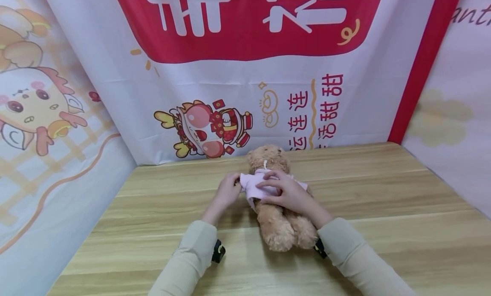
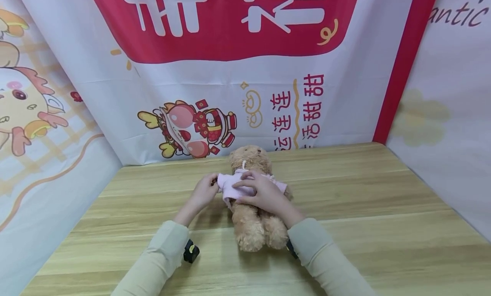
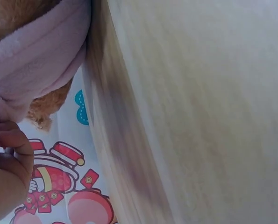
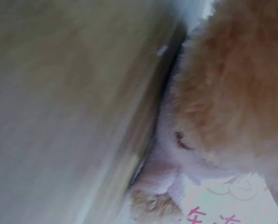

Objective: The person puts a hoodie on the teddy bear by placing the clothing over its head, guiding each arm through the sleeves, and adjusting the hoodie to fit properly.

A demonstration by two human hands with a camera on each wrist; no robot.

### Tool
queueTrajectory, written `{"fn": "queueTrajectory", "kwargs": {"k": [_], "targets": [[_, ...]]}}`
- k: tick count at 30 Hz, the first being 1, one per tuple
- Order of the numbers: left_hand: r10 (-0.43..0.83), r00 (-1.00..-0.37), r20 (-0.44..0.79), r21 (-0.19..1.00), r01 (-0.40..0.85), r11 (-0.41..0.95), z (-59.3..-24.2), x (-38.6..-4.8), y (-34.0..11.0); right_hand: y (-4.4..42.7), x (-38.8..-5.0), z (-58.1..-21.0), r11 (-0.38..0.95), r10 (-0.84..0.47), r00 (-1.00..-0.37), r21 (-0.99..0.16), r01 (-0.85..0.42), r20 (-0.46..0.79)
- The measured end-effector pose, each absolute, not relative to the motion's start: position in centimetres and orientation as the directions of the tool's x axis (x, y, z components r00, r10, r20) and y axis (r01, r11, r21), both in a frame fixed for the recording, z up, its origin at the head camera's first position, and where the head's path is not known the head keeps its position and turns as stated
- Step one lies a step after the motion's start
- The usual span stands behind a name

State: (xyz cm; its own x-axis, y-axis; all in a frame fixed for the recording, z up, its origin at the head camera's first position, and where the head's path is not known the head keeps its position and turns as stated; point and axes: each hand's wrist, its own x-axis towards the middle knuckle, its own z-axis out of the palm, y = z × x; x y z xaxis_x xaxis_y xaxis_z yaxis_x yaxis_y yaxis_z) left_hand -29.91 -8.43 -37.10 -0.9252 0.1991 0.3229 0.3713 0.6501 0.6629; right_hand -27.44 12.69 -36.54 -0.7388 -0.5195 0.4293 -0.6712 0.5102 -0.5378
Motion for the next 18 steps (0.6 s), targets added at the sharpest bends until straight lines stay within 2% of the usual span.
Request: {"fn": "queueTrajectory", "kwargs": {"k": [3,5,12,18], "targets": [[0.175,-0.922,0.346,0.647,0.369,0.667,-37.1,-29.8,-8.1,12.3,-27.4,-36.4,0.549,-0.506,-0.731,-0.482,-0.683,0.459],[0.151,-0.925,0.347,0.641,0.352,0.682,-37.1,-29.8,-8.0,12.2,-27.5,-36.3,0.549,-0.498,-0.733,-0.486,-0.680,0.464],[0.036,-0.957,0.288,0.667,0.228,0.709,-37.2,-30.3,-8.0,12.7,-27.5,-36.1,0.447,-0.527,-0.763,-0.642,-0.623,0.374],[-0.013,-0.954,0.299,0.742,0.224,0.631,-37.8,-31.1,-8.9,12.1,-27.6,-35.9,0.486,-0.475,-0.813,-0.669,-0.562,0.338]]}}
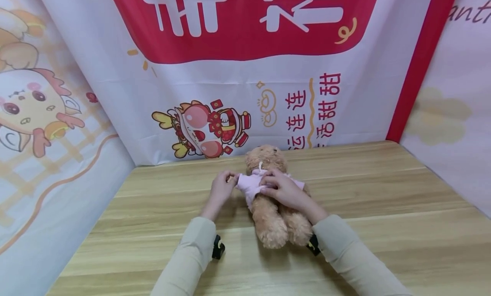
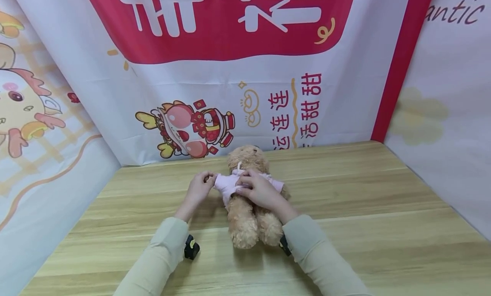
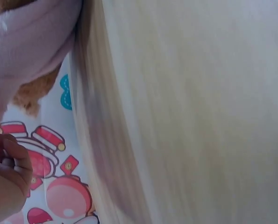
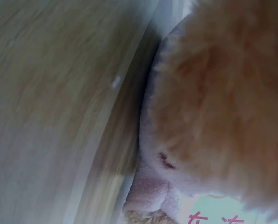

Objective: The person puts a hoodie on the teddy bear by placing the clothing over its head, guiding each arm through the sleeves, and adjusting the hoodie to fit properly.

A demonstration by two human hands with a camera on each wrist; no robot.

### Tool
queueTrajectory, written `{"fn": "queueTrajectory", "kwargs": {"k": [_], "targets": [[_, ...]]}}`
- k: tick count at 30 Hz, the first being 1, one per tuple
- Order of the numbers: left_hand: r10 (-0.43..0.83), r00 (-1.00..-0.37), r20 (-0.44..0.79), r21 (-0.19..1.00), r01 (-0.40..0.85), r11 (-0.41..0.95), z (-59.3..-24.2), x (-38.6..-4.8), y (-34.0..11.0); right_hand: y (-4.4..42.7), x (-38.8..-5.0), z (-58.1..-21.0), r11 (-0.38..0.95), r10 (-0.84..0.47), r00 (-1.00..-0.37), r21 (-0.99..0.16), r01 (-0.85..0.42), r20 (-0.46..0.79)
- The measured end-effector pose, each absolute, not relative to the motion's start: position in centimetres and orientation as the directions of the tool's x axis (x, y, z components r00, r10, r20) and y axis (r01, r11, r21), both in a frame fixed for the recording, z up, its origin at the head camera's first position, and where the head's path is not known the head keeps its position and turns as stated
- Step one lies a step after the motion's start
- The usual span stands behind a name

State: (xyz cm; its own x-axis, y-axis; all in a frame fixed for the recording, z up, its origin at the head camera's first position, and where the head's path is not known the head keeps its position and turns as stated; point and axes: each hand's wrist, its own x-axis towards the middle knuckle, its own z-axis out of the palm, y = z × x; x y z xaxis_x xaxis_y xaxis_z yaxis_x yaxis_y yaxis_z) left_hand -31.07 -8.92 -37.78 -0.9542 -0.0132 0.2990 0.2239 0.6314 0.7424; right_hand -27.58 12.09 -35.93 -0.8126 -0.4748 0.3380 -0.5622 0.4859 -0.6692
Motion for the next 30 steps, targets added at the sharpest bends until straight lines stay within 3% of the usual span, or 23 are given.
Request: {"fn": "queueTrajectory", "kwargs": {"k": [5,18,21,26,30], "targets": [[-0.034,-0.947,0.318,0.777,0.241,0.582,-37.5,-30.6,-9.8,11.8,-27.9,-36.0,0.530,-0.406,-0.857,-0.682,-0.504,0.317],[0.121,-0.930,0.346,0.774,0.356,0.523,-37.4,-30.3,-8.7,11.9,-28.0,-36.2,0.531,-0.397,-0.861,-0.685,-0.498,0.319],[0.069,-0.947,0.313,0.797,0.302,0.523,-37.5,-30.3,-8.3,12.0,-28.1,-36.3,0.514,-0.410,-0.850,-0.686,-0.515,0.331],[-0.113,-0.978,0.174,0.873,0.100,0.477,-37.8,-31.0,-8.4,11.9,-27.8,-36.3,0.447,-0.482,-0.814,-0.708,-0.546,0.323],[-0.143,-0.981,0.131,0.885,0.051,0.464,-37.8,-31.3,-9.1,11.2,-27.8,-36.2,0.436,-0.488,-0.815,-0.722,-0.537,0.312]]}}
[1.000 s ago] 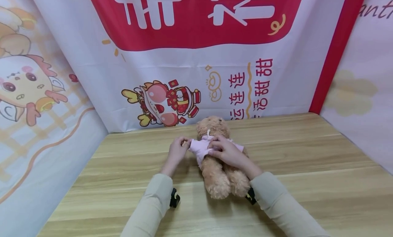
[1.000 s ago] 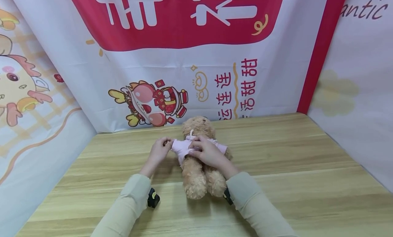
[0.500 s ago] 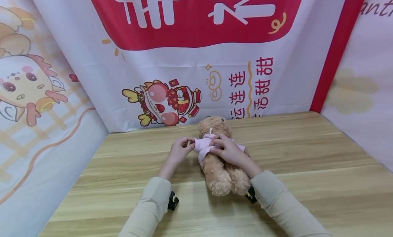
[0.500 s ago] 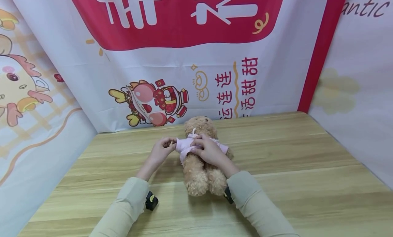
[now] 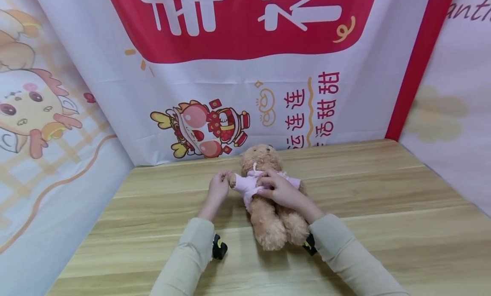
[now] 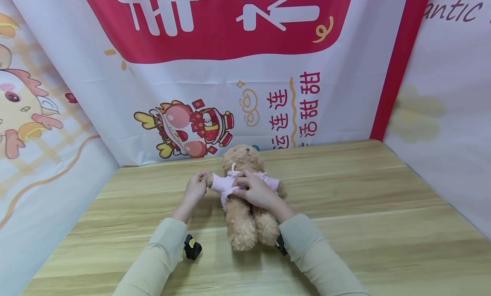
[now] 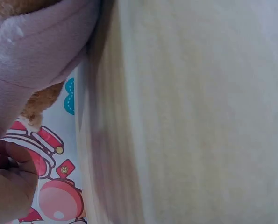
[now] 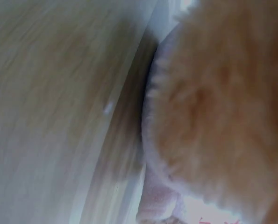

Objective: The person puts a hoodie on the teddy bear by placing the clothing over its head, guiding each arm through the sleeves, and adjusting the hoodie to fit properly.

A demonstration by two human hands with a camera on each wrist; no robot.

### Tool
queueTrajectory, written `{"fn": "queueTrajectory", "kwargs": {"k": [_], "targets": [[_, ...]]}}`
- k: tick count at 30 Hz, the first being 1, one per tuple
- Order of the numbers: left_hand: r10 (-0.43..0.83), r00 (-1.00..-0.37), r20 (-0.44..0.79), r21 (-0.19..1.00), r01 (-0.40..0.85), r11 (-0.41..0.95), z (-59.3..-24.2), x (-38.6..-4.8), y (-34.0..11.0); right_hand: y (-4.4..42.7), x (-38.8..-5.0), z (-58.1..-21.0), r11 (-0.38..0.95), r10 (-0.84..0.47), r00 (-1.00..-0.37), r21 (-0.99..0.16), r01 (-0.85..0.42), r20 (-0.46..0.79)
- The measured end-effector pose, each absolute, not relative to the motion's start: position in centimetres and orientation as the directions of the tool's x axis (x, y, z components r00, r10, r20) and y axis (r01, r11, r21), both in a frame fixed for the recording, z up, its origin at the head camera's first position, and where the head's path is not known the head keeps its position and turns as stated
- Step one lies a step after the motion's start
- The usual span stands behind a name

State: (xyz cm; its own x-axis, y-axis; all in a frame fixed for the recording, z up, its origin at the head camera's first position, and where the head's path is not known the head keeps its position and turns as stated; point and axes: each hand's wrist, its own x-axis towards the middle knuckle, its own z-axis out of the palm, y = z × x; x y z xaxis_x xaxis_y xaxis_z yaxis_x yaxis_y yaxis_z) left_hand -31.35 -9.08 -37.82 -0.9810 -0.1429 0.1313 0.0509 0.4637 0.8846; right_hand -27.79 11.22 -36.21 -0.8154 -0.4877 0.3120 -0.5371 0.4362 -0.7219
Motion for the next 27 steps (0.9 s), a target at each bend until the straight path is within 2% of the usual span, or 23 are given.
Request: {"fn": "queueTrajectory", "kwargs": {"k": [5,7,11,15,23,27], "targets": [[-0.103,-0.986,0.133,0.900,0.077,0.430,-37.3,-30.9,-10.0,10.7,-27.7,-36.2,0.488,-0.414,-0.855,-0.716,-0.499,0.312],[-0.076,-0.985,0.154,0.884,0.103,0.456,-37.0,-30.5,-10.2,10.7,-27.7,-36.3,0.500,-0.393,-0.865,-0.717,-0.485,0.311],[0.018,-0.973,0.228,0.819,0.202,0.537,-36.8,-30.0,-10.0,10.8,-27.7,-36.3,0.511,-0.381,-0.870,-0.714,-0.479,0.312],[0.065,-0.954,0.293,0.794,0.281,0.540,-36.7,-29.9,-9.5,10.9,-27.8,-36.3,0.515,-0.379,-0.872,-0.712,-0.477,0.310],[-0.050,-0.986,0.161,0.874,0.119,0.471,-37.1,-31.0,-10.1,11.1,-27.6,-36.3,0.466,-0.438,-0.845,-0.727,-0.505,0.306],[-0.060,-0.991,0.124,0.856,0.076,0.512,-37.0,-31.5,-10.4,11.2,-27.5,-36.1,0.442,-0.493,-0.819,-0.726,-0.527,0.294]]}}
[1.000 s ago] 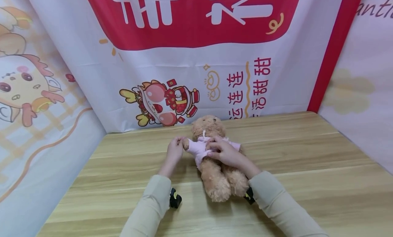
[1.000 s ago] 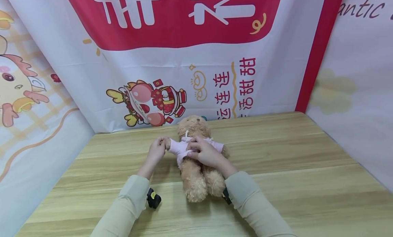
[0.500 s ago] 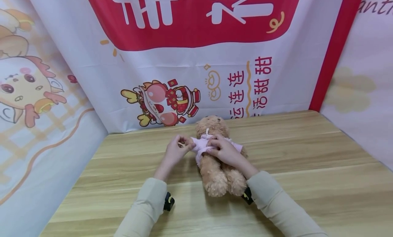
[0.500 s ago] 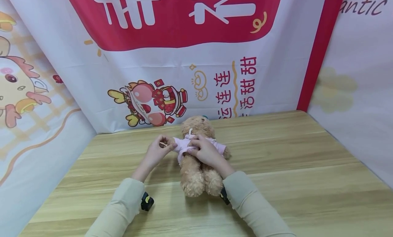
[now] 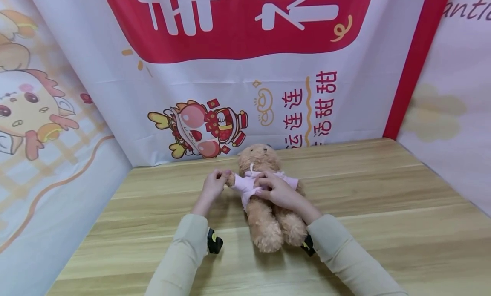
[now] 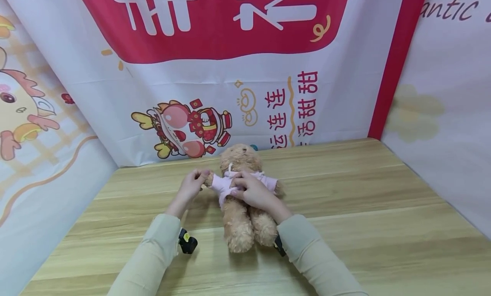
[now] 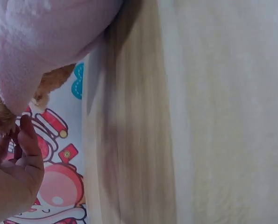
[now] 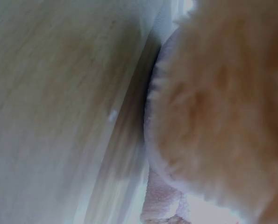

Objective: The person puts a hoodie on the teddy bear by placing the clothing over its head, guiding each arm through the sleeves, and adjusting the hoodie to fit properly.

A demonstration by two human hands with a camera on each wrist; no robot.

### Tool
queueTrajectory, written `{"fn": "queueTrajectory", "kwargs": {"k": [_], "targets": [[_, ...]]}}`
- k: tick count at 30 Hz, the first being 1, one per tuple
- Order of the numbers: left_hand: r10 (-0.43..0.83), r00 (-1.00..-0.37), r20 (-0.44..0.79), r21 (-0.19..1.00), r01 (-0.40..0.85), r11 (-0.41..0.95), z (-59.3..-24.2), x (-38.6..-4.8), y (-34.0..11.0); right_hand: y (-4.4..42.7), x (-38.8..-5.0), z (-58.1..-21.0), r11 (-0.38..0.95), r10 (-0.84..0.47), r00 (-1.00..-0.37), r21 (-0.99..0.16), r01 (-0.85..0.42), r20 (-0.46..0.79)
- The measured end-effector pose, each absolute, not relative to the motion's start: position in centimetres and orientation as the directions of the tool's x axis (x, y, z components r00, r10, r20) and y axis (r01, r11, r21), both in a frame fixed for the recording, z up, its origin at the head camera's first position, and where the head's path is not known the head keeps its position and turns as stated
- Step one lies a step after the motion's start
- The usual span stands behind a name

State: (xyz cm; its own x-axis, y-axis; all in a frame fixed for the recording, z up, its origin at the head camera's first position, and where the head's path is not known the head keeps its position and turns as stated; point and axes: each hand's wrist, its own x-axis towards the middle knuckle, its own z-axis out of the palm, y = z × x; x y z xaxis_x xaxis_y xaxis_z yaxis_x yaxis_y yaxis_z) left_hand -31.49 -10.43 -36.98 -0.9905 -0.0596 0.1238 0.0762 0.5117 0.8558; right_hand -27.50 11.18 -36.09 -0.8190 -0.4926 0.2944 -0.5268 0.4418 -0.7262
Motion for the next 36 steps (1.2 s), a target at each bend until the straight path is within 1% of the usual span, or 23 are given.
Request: {"fn": "queueTrajectory", "kwargs": {"k": [2,3,4,7,9,11,14,16,18,19,20,22,24,25,26,27,30,33,36], "targets": [[-0.065,-0.991,0.117,0.843,0.065,0.534,-37.4,-32.2,-10.6,11.1,-27.5,-36.0,0.435,-0.513,-0.811,-0.728,-0.529,0.282],[-0.051,-0.991,0.124,0.851,0.080,0.519,-37.7,-32.5,-10.8,11.1,-27.5,-36.0,0.432,-0.519,-0.810,-0.734,-0.525,0.273],[-0.031,-0.991,0.129,0.868,0.098,0.486,-38.1,-32.9,-11.0,11.2,-27.5,-36.0,0.426,-0.523,-0.809,-0.739,-0.521,0.269],[0.047,-0.985,0.164,0.938,0.171,0.300,-42.3,-36.4,-12.0,11.2,-27.5,-36.2,0.415,-0.516,-0.806,-0.738,-0.532,0.291],[0.065,-0.988,0.143,0.970,0.153,0.190,-43.1,-37.1,-11.9,11.3,-27.6,-36.3,0.412,-0.504,-0.806,-0.734,-0.540,0.310],[0.045,-0.993,0.110,0.980,0.116,0.160,-42.8,-36.7,-11.3,11.3,-27.6,-36.3,0.423,-0.494,-0.805,-0.718,-0.552,0.328],[0.019,-0.999,0.025,0.961,0.030,0.273,-38.5,-32.9,-9.5,11.3,-27.5,-36.1,0.454,-0.510,-0.786,-0.668,-0.590,0.348],[0.036,-0.999,0.012,0.931,0.024,0.363,-36.8,-31.3,-8.8,11.6,-27.5,-35.7,0.460,-0.514,-0.783,-0.657,-0.597,0.351],[0.049,-0.999,-0.016,0.904,0.007,0.427,-36.2,-30.7,-8.3,12.2,-27.5,-35.4,0.471,-0.474,-0.810,-0.678,-0.564,0.345],[0.051,-0.999,-0.017,0.898,0.007,0.441,-36.1,-30.5,-8.3,12.5,-27.7,-35.3,0.478,-0.435,-0.832,-0.695,-0.537,0.344],[0.045,-0.999,-0.015,0.892,0.007,0.452,-36.2,-30.5,-8.2,13.0,-27.8,-35.2,0.484,-0.367,-0.877,-0.742,-0.464,0.309],[0.046,-0.999,0.012,0.886,0.032,0.463,-36.6,-30.6,-8.4,14.1,-28.3,-35.3,0.525,-0.219,-0.939,-0.779,-0.343,0.265],[0.056,-0.997,0.045,0.879,0.066,0.472,-37.0,-30.8,-8.8,15.4,-28.8,-35.8,0.573,-0.101,-0.973,-0.788,-0.226,0.206],[0.059,-0.997,0.059,0.876,0.080,0.475,-37.3,-30.9,-9.0,16.0,-29.0,-36.1,0.590,-0.071,-0.983,-0.787,-0.179,0.171],[0.062,-0.996,0.071,0.874,0.092,0.478,-37.4,-30.9,-9.1,16.5,-29.2,-36.4,0.607,-0.062,-0.989,-0.781,-0.144,0.135],[0.068,-0.994,0.086,0.871,0.108,0.480,-37.5,-30.9,-9.3,16.9,-29.3,-36.8,0.621,-0.084,-0.989,-0.770,-0.145,0.119],[0.066,-0.994,0.088,0.878,0.109,0.466,-37.9,-31.1,-9.5,17.6,-29.5,-37.9,0.585,-0.191,-0.979,-0.792,-0.171,0.071],[0.065,-0.995,0.081,0.886,0.102,0.453,-38.0,-31.0,-9.7,17.6,-29.7,-38.4,0.546,-0.264,-0.961,-0.809,-0.218,0.080],[0.056,-0.997,0.058,0.879,0.077,0.470,-38.0,-31.0,-9.9,17.3,-29.9,-38.4,0.540,-0.257,-0.960,-0.807,-0.237,0.110]]}}
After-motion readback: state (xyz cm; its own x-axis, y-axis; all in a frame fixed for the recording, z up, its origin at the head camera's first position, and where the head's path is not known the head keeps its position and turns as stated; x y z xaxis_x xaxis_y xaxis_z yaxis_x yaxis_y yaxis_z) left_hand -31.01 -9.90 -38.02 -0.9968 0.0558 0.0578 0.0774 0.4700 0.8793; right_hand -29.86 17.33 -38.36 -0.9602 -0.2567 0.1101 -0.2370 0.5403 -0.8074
